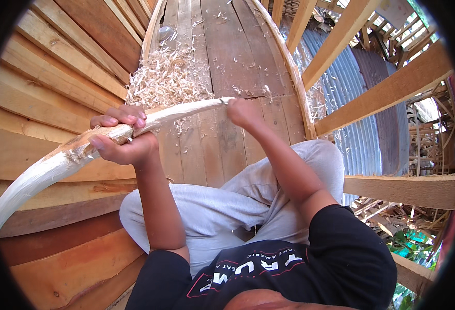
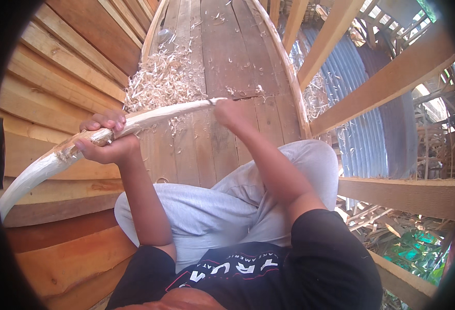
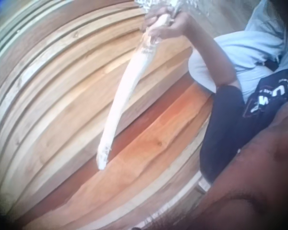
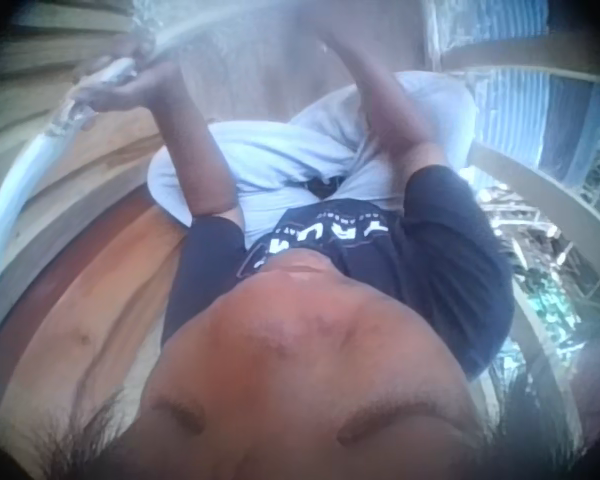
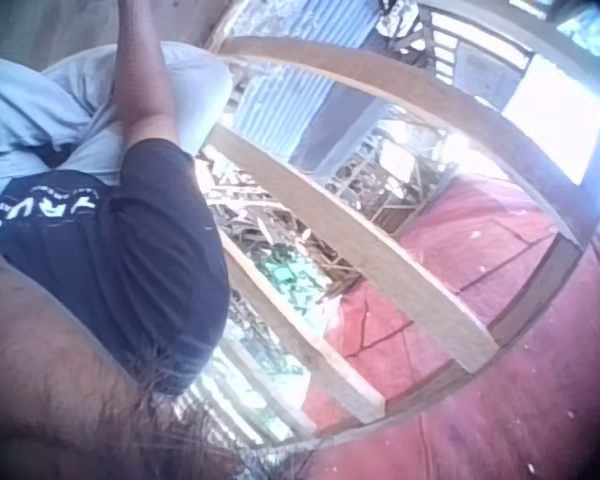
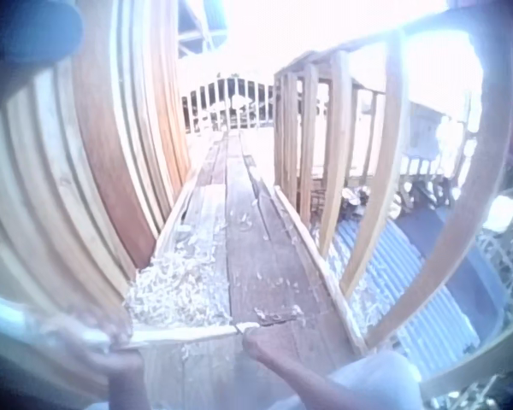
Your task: The person sits on a wooden floor and uses a knife to carve a long, curved piece of wood. They hold the wood with one hand and shave off thin layers with the other, creating wood shavings that accumulate on the floor.
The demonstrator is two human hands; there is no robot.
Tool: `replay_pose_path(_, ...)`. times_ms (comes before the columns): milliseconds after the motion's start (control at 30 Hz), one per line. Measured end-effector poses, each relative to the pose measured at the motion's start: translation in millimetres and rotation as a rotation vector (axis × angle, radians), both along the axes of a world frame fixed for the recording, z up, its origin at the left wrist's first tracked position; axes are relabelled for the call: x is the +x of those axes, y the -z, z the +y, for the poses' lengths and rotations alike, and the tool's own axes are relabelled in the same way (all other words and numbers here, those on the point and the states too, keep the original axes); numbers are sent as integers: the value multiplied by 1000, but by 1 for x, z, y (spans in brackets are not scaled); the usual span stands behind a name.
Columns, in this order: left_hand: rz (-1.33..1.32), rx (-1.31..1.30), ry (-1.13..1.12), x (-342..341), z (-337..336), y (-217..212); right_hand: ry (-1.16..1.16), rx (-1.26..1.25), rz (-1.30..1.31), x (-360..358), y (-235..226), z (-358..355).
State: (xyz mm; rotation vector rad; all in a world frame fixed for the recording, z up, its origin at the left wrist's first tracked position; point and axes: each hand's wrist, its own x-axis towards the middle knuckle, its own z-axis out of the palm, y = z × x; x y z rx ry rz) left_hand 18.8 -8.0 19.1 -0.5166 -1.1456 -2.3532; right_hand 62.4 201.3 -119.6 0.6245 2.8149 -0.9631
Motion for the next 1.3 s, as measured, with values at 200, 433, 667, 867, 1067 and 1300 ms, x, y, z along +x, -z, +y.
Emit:
replay_pose_path(200, -311, 107, -261, -2, 4, -8, 289, -210, 5, -8, 18, -14)
replay_pose_path(433, -371, 137, -261, -3, 3, -7, 173, -145, 66, 2, -19, -29)
replay_pose_path(667, -359, 123, -286, 2, 7, -10, 135, -93, 126, -2, 11, -7)
replay_pose_path(867, -346, 101, -264, 2, 4, -7, 198, -182, 84, -1, -10, -28)
replay_pose_path(1067, -374, 110, -261, 6, 8, -9, 257, -174, 72, -15, 45, 7)
replay_pose_path(1300, -312, 121, -303, 5, 10, -13, 180, -146, 71, -1, -7, -22)
